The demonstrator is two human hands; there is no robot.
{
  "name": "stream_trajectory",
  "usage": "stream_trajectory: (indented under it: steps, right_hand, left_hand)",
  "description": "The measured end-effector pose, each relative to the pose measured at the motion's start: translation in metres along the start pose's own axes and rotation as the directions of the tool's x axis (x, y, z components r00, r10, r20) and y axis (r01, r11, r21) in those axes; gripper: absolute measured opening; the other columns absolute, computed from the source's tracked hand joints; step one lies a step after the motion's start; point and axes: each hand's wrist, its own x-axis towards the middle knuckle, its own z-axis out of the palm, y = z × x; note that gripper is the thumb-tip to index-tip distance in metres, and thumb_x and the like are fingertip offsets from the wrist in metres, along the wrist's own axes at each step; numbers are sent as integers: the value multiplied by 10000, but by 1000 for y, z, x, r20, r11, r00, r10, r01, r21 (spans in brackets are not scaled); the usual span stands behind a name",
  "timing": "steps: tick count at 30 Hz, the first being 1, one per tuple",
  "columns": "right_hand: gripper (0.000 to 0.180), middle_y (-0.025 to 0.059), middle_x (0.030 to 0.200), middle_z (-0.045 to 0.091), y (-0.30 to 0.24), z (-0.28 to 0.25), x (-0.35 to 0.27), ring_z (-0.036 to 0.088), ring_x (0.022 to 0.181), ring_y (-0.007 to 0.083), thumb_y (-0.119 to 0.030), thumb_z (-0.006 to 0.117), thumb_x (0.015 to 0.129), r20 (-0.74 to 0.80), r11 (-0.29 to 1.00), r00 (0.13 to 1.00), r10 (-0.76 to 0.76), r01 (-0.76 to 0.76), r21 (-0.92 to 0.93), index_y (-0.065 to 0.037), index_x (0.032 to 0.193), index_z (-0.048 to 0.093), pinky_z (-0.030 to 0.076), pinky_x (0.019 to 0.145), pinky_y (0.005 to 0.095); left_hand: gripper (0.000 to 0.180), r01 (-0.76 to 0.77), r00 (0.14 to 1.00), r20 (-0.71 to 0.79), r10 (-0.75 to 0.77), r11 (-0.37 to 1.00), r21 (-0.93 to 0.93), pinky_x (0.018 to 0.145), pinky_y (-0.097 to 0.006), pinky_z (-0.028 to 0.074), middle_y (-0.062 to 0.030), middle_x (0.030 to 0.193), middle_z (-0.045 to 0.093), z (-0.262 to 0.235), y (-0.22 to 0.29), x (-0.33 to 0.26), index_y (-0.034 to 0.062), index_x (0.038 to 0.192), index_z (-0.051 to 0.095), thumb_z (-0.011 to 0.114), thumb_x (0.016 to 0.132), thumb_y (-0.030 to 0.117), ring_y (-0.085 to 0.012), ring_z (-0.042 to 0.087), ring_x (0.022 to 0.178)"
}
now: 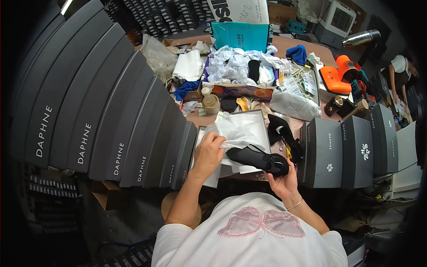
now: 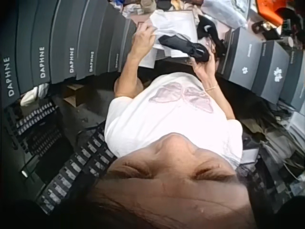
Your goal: Packing a pair of black high-heeled shoes into a box after cleaning them with a brush and attaching a tag.
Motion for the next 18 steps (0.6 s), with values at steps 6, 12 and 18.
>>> stream_trajectory:
  steps: [6, 12, 18]
  right_hand:
    - [436, 123, 1125, 638, 3, -4, -12, 650, 997, 297, -433, 471, 945, 183, 999, 983, 14, -21, 35, -84, 1185, 574, 603, 772, 436]
    - [499, 102, 1152, 606, 42, 20, -19, 610, 1035, 222, -180, 652, 873, 284, 689, 879, -384, 478, -545, -43, 1313, 458, 514, 900, 383]
    - [487, 95, 1206, 582, -5, 44, -31, 561, 1125, 245, -216, 617, 879, 220, 928, 905, -364, 374, -1, -61, 1315, 465, 423, 1035, 459]
  left_hand:
    - [234, 67, 995, 93, -45, 964, -259, 699, -390, 483, -149, 853, 594, 7, 30, 2, -4, 988, 645, 647, 755, 15, -328, 610, 795]
    - [448, -406, 914, -174, 367, 847, -344, 543, -331, 484, -78, 746, 600, 18, 93, -3, 57, 1054, 698, 656, 627, -70, -232, 600, 593]
    - [433, -435, 900, -191, 391, 795, -424, 525, -317, 470, -64, 736, 596, 48, 70, 1, 56, 1063, 696, 633, 657, -78, -210, 583, 587]
